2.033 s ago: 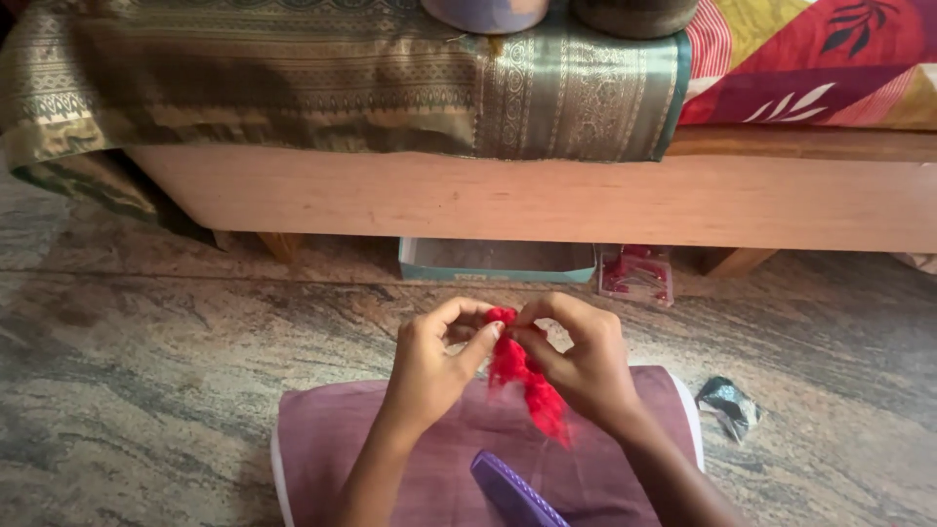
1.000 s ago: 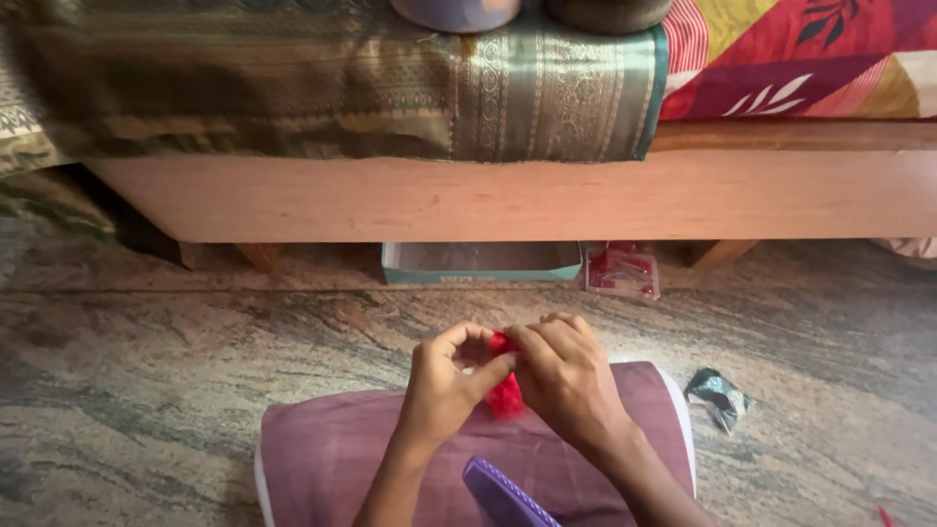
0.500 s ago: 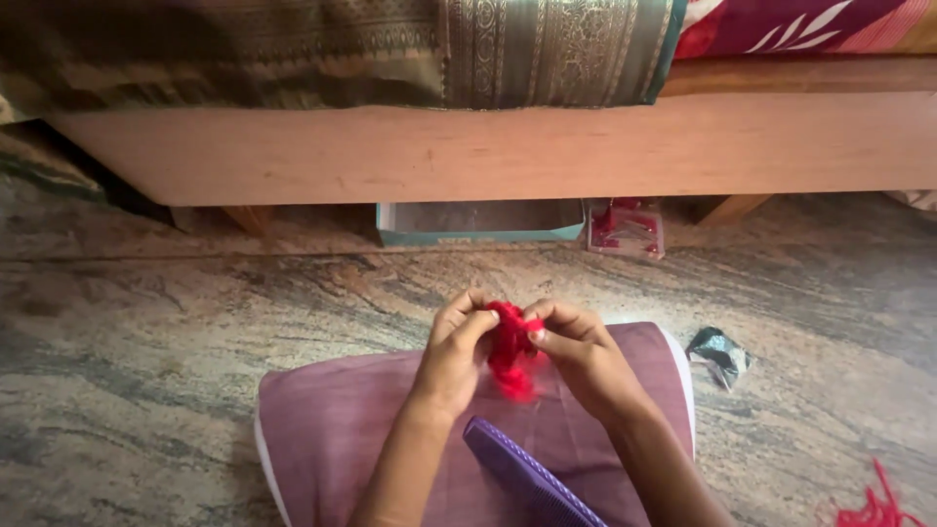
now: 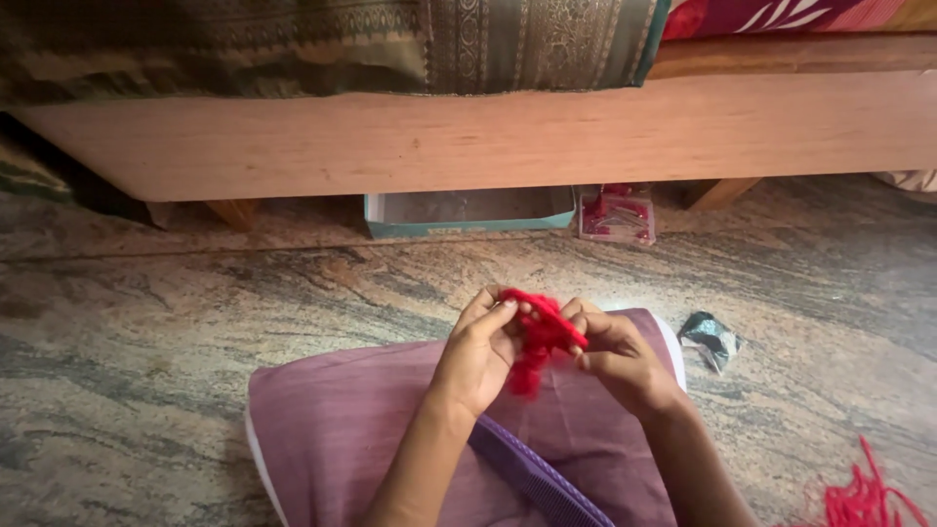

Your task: Cutting and combing red synthetic hair or yarn on a purple fabric surface.

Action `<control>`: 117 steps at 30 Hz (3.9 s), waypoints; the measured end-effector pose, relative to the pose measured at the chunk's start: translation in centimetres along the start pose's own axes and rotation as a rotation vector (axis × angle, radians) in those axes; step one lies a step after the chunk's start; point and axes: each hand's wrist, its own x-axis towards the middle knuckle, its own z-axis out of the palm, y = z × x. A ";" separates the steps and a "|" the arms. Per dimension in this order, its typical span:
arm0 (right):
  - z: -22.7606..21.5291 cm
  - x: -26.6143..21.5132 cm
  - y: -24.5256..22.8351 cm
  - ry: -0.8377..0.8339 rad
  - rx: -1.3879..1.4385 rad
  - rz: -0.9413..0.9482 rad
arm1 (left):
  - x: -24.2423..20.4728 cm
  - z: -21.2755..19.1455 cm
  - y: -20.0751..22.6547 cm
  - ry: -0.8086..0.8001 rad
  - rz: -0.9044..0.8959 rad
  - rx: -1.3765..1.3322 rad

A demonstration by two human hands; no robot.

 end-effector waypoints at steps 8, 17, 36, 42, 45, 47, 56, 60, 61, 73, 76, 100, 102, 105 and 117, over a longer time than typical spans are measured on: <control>-0.9 -0.7 0.8 -0.035 0.332 -0.150 | -0.2 -0.7 -0.5 -0.199 0.004 -0.110; -0.1 -0.8 -1.0 0.244 -0.161 -0.105 | -1.5 0.5 1.8 -0.391 0.017 0.169; -0.8 -1.2 1.6 0.685 0.727 0.003 | -0.3 1.5 8.0 -0.276 0.210 0.484; -2.2 -1.8 2.6 0.642 -0.450 0.518 | -0.7 4.6 12.4 -0.308 0.202 1.040; 1.3 0.2 -1.2 0.618 -0.826 0.358 | -0.8 5.9 12.3 -0.360 0.220 1.152; 4.3 2.1 -4.2 0.627 -0.853 0.155 | -0.6 5.9 11.3 -0.412 0.245 1.162; 1.2 2.9 -6.3 0.245 -0.757 0.251 | -1.9 3.9 12.3 -0.361 -0.100 0.944; -2.5 0.3 -7.8 0.340 -0.463 0.251 | -1.6 0.6 13.1 -0.467 0.006 1.295; -3.5 -0.4 -8.2 0.395 -0.293 0.256 | -1.5 0.0 13.2 -0.398 -0.160 1.440; -4.5 -2.3 -10.5 0.476 0.001 0.090 | -0.8 -7.8 9.1 0.299 0.205 1.998; -1.6 -1.2 -9.6 0.400 -0.353 0.299 | -0.7 -0.9 5.3 0.133 0.570 1.770; 1.2 0.8 -6.5 0.471 -0.731 -0.145 | -1.8 9.9 4.0 0.039 0.600 1.369; 2.5 1.4 -7.4 0.445 -0.780 -0.169 | -1.4 8.8 3.6 0.059 0.571 1.381; 4.5 2.2 -8.8 0.396 -0.906 -0.166 | -1.3 8.2 4.2 0.111 0.538 1.400; 6.7 3.3 -8.8 0.391 -1.239 -0.281 | -1.9 7.3 5.3 0.032 0.572 1.228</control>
